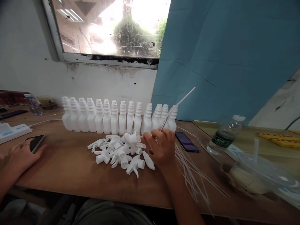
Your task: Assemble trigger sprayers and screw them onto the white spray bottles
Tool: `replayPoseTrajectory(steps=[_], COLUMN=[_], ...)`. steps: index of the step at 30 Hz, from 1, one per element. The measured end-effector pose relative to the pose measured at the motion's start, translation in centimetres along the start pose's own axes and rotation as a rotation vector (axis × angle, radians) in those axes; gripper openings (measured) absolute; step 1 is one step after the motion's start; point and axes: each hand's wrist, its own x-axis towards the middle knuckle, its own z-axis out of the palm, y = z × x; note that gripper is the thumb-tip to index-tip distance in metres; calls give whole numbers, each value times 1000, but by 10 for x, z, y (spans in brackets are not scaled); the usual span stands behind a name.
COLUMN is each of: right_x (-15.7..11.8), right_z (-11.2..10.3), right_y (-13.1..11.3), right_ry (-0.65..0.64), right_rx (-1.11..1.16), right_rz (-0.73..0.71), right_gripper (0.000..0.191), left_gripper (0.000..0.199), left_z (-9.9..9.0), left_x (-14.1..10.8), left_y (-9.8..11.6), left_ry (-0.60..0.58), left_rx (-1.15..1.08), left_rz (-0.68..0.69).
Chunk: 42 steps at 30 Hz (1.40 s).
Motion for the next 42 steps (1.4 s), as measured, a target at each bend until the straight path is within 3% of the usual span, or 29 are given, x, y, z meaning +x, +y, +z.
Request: replayPoseTrajectory(steps=[2,3,6,8,10,12,14,17,22,24,27,29,32,36,42], right_x=[1,1,3,4,5,5,4,2,-2,-4,-5,-5,-5,-8,-13], right_z=[0,-1,-2,-4,-6,-9,-13,-21,-38,-47,-62,-71,-77,-68,-60], right_y=[-2,-3,-12,-20,-28,-33,-34,-32,-36,-39,-36,-30,-27,-45,-63], right_ry=[-3,-7,-39,-77,-102,-107,-128,-175,-287,-299,-265,-219,-158,-189,-318], right_rx=[0,11,87,128,121,83,46,40,136,175,179,132,86,192,273], right_rz=[29,39,21,-24,-66,-94,-109,-142,-230,-239,-257,-235,-174,-191,-279], right_gripper=[5,4,7,10,12,13,13,13,9,8,7,8,9,6,12], left_gripper=[52,49,50,58,64,57,42,35,35,36,34,35,41,61,38], left_z=[-9,-12,-19,-21,-24,-27,-30,-33,-38,-42,-48,-47,-40,-32,-50], left_x=[-10,-18,-47,-68,-87,-99,-105,-105,-106,-106,-99,-94,-97,-125,-141], left_y=[31,50,116,158,193,218,233,240,230,222,205,193,183,192,213], left_ry=[54,49,-447,-787,-1089,-1262,-1290,-1266,-1310,-1309,-1127,-1002,-1083,-1245,-1144], left_rx=[-132,-301,-1024,-1371,-1496,-1537,-1535,-1480,-1407,-1344,-1162,-1127,-1307,-1492,-1250], left_rz=[119,179,403,509,597,625,590,545,534,616,863,900,745,651,545])
